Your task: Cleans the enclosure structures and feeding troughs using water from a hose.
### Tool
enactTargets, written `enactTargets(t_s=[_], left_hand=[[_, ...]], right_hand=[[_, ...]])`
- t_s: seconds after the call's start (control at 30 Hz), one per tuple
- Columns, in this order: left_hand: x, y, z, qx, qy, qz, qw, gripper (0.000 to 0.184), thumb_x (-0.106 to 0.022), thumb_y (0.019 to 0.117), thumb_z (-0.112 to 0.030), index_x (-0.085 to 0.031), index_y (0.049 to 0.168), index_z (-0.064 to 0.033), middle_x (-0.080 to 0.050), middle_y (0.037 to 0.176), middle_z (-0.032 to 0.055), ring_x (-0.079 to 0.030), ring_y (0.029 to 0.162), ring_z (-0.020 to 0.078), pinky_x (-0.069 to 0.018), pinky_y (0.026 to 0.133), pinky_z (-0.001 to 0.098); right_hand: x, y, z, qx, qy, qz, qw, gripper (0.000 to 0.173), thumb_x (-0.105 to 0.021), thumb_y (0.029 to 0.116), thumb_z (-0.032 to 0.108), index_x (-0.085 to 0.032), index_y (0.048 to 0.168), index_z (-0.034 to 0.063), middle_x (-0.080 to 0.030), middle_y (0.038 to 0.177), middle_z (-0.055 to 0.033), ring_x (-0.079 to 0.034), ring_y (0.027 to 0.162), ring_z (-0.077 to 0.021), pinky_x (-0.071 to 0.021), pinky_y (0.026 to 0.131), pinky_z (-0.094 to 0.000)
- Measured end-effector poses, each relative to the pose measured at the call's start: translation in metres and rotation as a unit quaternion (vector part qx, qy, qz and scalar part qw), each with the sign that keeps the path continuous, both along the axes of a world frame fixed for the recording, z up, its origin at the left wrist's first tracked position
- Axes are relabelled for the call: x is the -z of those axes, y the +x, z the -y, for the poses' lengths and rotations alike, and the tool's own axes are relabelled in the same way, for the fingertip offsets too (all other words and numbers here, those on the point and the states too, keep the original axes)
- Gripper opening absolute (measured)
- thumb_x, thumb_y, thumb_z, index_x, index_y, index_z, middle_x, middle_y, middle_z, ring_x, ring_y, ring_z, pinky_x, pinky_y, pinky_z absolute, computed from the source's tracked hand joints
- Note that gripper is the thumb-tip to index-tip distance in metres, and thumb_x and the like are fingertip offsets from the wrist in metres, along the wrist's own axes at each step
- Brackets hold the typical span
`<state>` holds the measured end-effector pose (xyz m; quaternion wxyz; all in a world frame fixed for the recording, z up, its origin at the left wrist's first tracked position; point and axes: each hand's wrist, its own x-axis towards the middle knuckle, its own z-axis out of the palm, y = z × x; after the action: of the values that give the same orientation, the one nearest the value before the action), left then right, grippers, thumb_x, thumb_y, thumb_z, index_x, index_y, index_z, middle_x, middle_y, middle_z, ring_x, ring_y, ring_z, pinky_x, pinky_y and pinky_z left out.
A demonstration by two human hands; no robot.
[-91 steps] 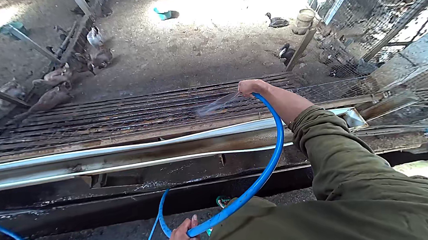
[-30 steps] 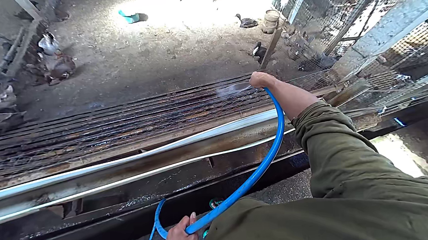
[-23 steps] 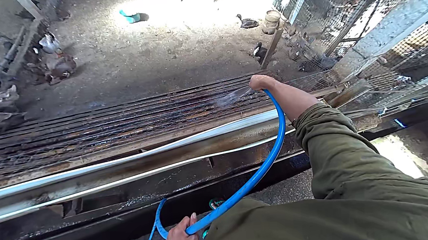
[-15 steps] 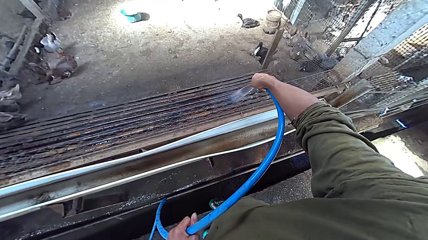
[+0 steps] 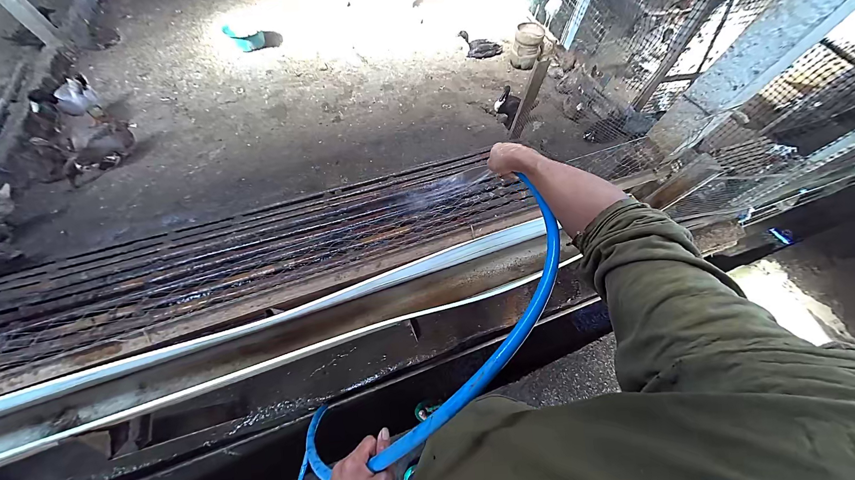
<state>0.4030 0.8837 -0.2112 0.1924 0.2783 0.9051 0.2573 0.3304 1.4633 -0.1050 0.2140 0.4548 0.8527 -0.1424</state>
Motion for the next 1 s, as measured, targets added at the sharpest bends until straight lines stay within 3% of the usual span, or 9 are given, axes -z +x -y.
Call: enactTargets(t_s=[0.07, 0.13, 0.23, 0.4, 0.57, 0.67, 0.77, 0.93, 1.0], left_hand=[[0.001, 0.001, -0.004, 0.007, 0.004, 0.007, 1.0, 0.051, -0.049, 0.0996, -0.037, -0.051, 0.059, -0.0067, -0.05, 0.052, 0.0076, -0.056, 0.052, 0.0267, -0.0427, 0.052, 0.0484], [0.004, 0.003, -0.009, 0.009, 0.01, 0.008, 1.0, 0.05, -0.049, 0.0985, -0.038, -0.051, 0.059, -0.0082, -0.049, 0.051, 0.006, -0.055, 0.051, 0.025, -0.042, 0.051, 0.0472], [0.006, 0.004, -0.017, 0.01, 0.016, 0.02, 1.0, 0.05, -0.051, 0.0981, -0.038, -0.051, 0.059, -0.0083, -0.048, 0.051, 0.0057, -0.054, 0.05, 0.0241, -0.0414, 0.05, 0.0465], [0.007, 0.005, -0.024, 0.022, 0.016, 0.036, 0.999, 0.049, -0.052, 0.099, -0.037, -0.051, 0.059, -0.0084, -0.049, 0.051, 0.0055, -0.055, 0.051, 0.024, -0.0414, 0.051, 0.0462], [0.011, 0.001, -0.023, 0.032, 0.018, 0.032, 0.999, 0.049, -0.051, 0.0988, -0.038, -0.05, 0.059, -0.0092, -0.048, 0.051, 0.0055, -0.054, 0.05, 0.0241, -0.0411, 0.05, 0.0467], [0.009, -0.001, -0.022, 0.033, 0.016, 0.029, 0.999, 0.049, -0.051, 0.0987, -0.038, -0.051, 0.059, -0.0086, -0.05, 0.052, 0.0063, -0.055, 0.051, 0.0249, -0.0419, 0.051, 0.0481], [0.008, -0.001, -0.021, 0.033, 0.016, 0.024, 0.999, 0.048, -0.051, 0.098, -0.037, -0.051, 0.059, -0.0075, -0.05, 0.052, 0.0072, -0.056, 0.051, 0.0265, -0.0422, 0.051, 0.0488], [0.01, 0.002, -0.024, 0.037, 0.014, 0.022, 0.999, 0.048, -0.052, 0.0987, -0.035, -0.052, 0.06, -0.0074, -0.05, 0.052, 0.007, -0.056, 0.051, 0.0263, -0.0424, 0.051, 0.0481], [0.011, 0.002, -0.025, 0.036, 0.016, 0.02, 0.999, 0.048, -0.051, 0.0987, -0.036, -0.052, 0.059, -0.008, -0.049, 0.051, 0.0066, -0.056, 0.051, 0.0258, -0.0419, 0.051, 0.0479]], right_hand=[[-0.009, 0.01, -0.005, -0.014, 0.006, 0.037, 0.999, 0.033, -0.045, 0.1073, 0.016, -0.065, 0.105, -0.0102, -0.064, 0.11, -0.0262, -0.064, 0.101, -0.0367, -0.0483, 0.088, -0.0569], [-0.013, 0.02, -0.013, -0.013, 0.018, 0.065, 0.998, 0.032, -0.045, 0.1077, 0.016, -0.064, 0.104, -0.0095, -0.063, 0.106, -0.0244, -0.062, 0.096, -0.0336, -0.0481, 0.084, -0.0537], [-0.019, 0.033, -0.023, 0.003, 0.036, 0.086, 0.996, 0.032, -0.046, 0.1072, 0.015, -0.064, 0.107, -0.0109, -0.063, 0.114, -0.027, -0.063, 0.105, -0.0363, -0.0485, 0.089, -0.0556], [-0.023, 0.048, -0.032, 0.026, 0.045, 0.072, 0.996, 0.032, -0.047, 0.1065, 0.015, -0.065, 0.105, -0.0111, -0.064, 0.114, -0.0276, -0.063, 0.106, -0.0378, -0.0484, 0.089, -0.0563], [-0.026, 0.05, -0.028, 0.048, 0.024, 0.031, 0.998, 0.032, -0.044, 0.1074, 0.018, -0.062, 0.095, -0.0055, -0.058, 0.089, -0.0175, -0.055, 0.077, -0.0268, -0.0456, 0.072, -0.0481], [-0.027, 0.05, -0.027, 0.065, 0.028, 0.021, 0.997, 0.03, -0.045, 0.1064, 0.016, -0.063, 0.096, -0.0063, -0.059, 0.091, -0.0183, -0.056, 0.078, -0.0271, -0.0464, 0.073, -0.0479], [-0.024, 0.053, -0.031, 0.084, 0.041, 0.007, 0.996, 0.028, -0.049, 0.1048, 0.016, -0.065, 0.1, -0.007, -0.062, 0.101, -0.0216, -0.061, 0.087, -0.0309, -0.0488, 0.077, -0.0508], [-0.033, 0.062, -0.031, 0.073, 0.063, 0.038, 0.995, 0.03, -0.054, 0.1039, 0.016, -0.066, 0.108, -0.0107, -0.063, 0.125, -0.0289, -0.062, 0.119, -0.0399, -0.0486, 0.096, -0.0596], [-0.036, 0.066, -0.031, 0.069, 0.07, 0.05, 0.994, 0.029, -0.054, 0.103, 0.015, -0.066, 0.108, -0.0103, -0.063, 0.125, -0.0283, -0.061, 0.12, -0.0395, -0.0481, 0.096, -0.0598]])
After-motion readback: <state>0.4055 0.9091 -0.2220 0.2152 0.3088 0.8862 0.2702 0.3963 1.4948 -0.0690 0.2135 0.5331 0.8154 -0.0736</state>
